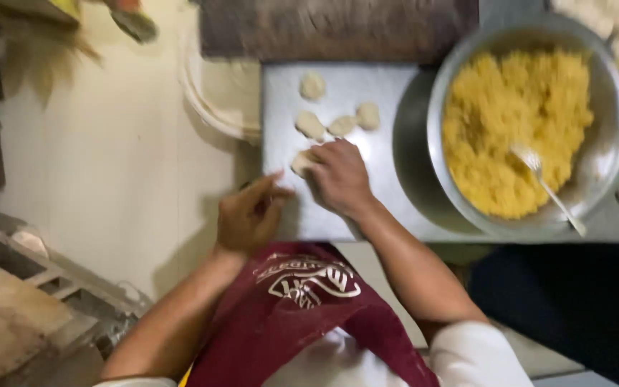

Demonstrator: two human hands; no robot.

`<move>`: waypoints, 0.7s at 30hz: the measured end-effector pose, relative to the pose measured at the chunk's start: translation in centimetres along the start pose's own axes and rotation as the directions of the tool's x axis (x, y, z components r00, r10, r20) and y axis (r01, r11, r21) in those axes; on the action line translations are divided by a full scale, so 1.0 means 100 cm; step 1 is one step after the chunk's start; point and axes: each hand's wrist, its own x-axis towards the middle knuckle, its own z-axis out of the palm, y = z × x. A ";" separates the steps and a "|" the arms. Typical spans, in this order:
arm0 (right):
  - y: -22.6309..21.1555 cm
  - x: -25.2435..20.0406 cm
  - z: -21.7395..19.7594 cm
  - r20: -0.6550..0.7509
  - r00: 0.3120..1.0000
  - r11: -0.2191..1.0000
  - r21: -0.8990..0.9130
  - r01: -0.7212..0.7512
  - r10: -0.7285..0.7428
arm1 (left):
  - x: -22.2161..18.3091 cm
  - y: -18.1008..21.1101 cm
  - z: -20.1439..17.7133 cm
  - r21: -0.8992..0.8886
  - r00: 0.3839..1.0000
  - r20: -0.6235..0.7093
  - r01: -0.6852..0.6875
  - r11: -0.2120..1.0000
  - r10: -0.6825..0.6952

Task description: Filling and sealing small dough portions with a yellow mixture to make pastries

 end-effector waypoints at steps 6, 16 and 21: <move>-0.033 0.027 -0.076 0.435 0.798 0.907 -0.138 -0.399 0.417 | 0.025 -0.045 -0.068 -0.199 0.989 0.014 0.144 0.969 -0.144; -0.069 0.191 -0.022 0.156 0.894 0.907 -0.046 -0.419 0.421 | 0.100 -0.135 -0.169 -0.265 0.952 0.010 0.297 0.917 -0.306; 0.005 0.244 0.087 -0.070 0.993 0.994 -0.040 -0.102 0.099 | 0.103 -0.130 -0.168 -0.300 0.932 0.120 0.362 0.883 -0.342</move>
